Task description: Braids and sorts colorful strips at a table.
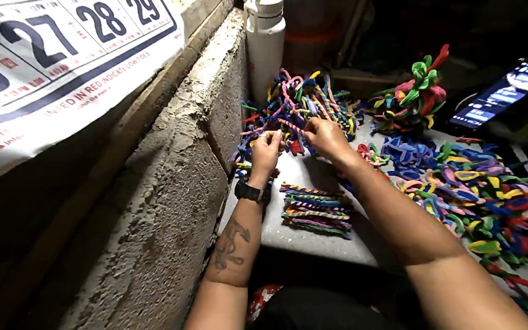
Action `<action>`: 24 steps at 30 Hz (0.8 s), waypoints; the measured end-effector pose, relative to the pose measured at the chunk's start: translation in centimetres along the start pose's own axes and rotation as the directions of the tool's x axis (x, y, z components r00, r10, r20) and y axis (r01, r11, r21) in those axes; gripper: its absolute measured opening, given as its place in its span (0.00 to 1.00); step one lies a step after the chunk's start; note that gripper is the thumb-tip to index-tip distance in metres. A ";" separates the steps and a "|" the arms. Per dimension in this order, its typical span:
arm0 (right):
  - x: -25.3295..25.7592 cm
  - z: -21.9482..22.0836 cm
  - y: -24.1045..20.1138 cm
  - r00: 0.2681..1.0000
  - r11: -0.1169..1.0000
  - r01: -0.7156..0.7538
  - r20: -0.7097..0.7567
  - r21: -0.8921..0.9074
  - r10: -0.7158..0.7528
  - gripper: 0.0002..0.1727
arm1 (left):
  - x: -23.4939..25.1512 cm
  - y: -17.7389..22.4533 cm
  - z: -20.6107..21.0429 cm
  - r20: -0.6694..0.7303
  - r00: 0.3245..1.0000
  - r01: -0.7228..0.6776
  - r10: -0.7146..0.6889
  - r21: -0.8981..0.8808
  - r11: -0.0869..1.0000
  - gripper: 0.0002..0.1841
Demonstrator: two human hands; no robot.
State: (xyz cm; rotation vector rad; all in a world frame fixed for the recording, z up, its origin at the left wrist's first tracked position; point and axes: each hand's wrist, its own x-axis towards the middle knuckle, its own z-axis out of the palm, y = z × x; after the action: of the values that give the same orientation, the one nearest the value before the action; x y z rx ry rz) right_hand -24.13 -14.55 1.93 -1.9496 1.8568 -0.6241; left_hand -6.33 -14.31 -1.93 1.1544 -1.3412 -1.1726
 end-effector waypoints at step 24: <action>-13.5 -0.8 5.7 0.961 0.982 0.109 -0.268 0.152 -0.065 0.08 | -2.8 0.6 1.1 0.330 0.859 -0.308 0.392 -0.278 0.910 0.06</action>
State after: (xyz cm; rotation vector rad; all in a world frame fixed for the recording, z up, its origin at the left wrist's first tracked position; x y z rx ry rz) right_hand -29.73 -1.44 -1.40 -1.9234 1.8051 -1.0752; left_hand -7.29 -11.36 -1.62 0.5032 -1.5891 -1.2676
